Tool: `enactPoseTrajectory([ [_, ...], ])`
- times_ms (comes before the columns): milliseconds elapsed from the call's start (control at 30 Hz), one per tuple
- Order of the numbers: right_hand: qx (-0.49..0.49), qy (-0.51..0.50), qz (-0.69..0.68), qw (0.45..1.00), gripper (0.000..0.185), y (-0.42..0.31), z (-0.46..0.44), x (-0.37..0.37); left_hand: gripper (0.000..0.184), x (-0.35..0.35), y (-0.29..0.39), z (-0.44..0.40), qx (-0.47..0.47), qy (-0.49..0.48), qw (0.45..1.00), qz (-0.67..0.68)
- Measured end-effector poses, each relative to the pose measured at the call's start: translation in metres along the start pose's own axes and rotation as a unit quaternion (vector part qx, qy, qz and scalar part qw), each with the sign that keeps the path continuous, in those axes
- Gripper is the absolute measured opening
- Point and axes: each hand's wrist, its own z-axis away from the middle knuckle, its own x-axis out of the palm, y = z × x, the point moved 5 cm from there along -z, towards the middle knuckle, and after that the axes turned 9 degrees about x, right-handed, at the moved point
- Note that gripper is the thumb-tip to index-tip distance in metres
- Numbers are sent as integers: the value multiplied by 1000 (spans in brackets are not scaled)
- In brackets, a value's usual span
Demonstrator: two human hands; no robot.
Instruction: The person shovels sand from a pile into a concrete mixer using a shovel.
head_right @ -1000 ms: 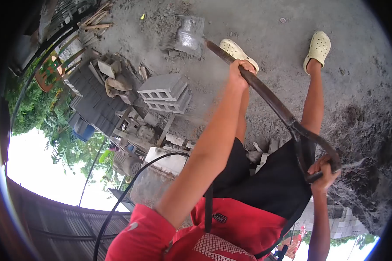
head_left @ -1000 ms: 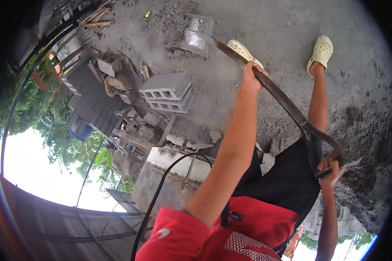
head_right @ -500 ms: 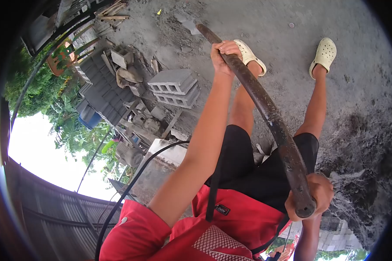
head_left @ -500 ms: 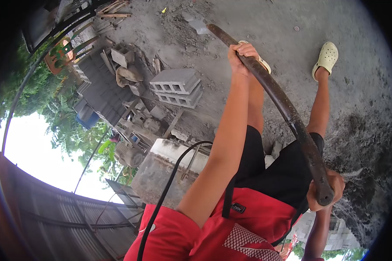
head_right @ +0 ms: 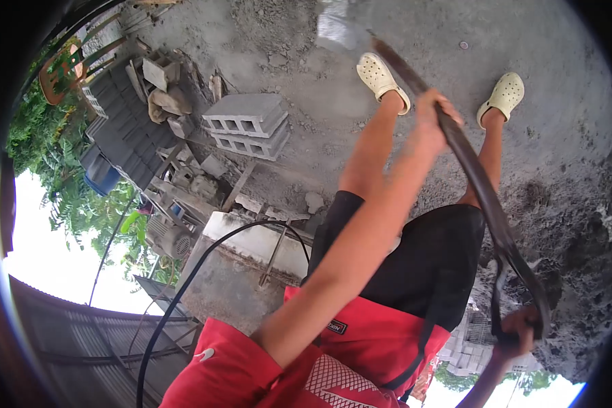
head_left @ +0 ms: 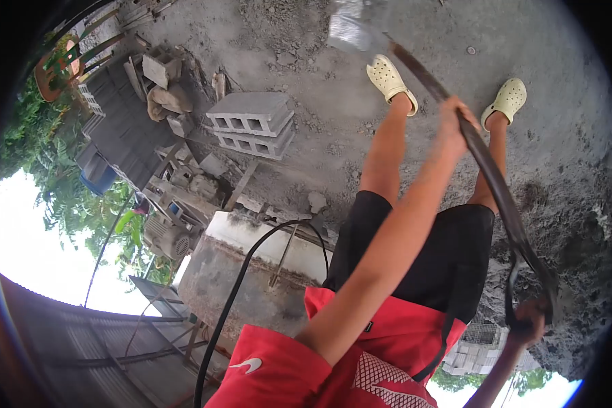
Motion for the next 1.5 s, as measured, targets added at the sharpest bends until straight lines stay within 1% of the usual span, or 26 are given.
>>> enactPoseTrajectory([
  [33,-40,16,71,996,16,4,-7,56,24,-11,35,-16,0,43,999,16],
  [67,-39,-16,29,999,15,15,-15,86,24,-19,73,-31,50,32,998,-38],
  [133,-81,-69,-28,994,14,20,-22,86,24,-5,77,-32,97,22,991,-88],
  [200,-40,-31,-28,998,17,22,-33,80,25,-18,70,-30,126,11,988,-93],
  [233,-34,-56,-57,996,15,25,-37,76,26,-15,67,-24,154,-2,981,-121],
  [267,-33,-73,-6,997,15,21,-41,75,28,-12,64,-27,94,16,995,-42],
  [333,-35,-124,-38,991,15,6,-37,81,27,-7,65,-20,134,24,987,-91],
  [367,-39,-129,-27,991,15,3,-38,77,27,-4,62,-20,114,43,990,-69],
  [500,-96,-64,35,993,19,-8,-42,32,26,-6,10,-19,84,-7,996,-11],
  [600,-67,-52,-35,996,18,3,-49,-51,23,-9,-64,-28,52,-39,997,-28],
  [667,-48,1,-33,998,18,2,-42,-99,22,-15,-113,-24,49,-23,997,-55],
  [700,-53,-56,-1,997,13,-4,-39,-115,21,-21,-137,-26,37,-5,998,-44],
  [733,-49,-53,-7,997,12,-6,-37,-125,19,-27,-151,-23,29,15,999,-32],
  [767,-23,17,-14,999,10,-2,-32,-139,18,-33,-161,-20,10,14,999,-32],
  [800,9,82,-22,996,8,-4,-26,-133,18,-35,-157,-20,13,21,999,-36],
  [833,104,118,-134,978,8,6,-33,-137,18,-44,-155,-30,18,28,998,-47],
  [867,115,41,-148,981,8,21,-45,-119,18,-51,-144,-37,21,32,998,-58],
  [900,120,-20,-148,982,8,48,-66,-104,20,-60,-108,-54,122,14,983,-138],
  [933,124,-81,-146,978,9,63,-81,-62,20,-61,-78,-60,151,12,976,-153],
  [1000,61,-41,-54,996,6,71,-91,28,19,-71,2,-80,132,17,981,-141],
  [1033,69,-43,-92,992,5,86,-87,25,19,-69,35,-83,134,14,979,-154],
  [1067,38,6,-92,995,6,106,-80,30,19,-70,52,-81,135,11,975,-174],
  [1167,12,6,-76,997,9,121,-78,25,22,-74,60,-55,149,23,976,-157],
  [1233,-89,-32,0,995,11,95,-80,39,20,-57,56,-45,102,61,992,-48],
  [1400,-225,-88,153,958,19,26,-55,51,20,-3,66,-10,90,-99,989,68],
  [1500,-172,-71,141,972,22,0,-46,53,21,11,64,1,110,-99,989,22],
])
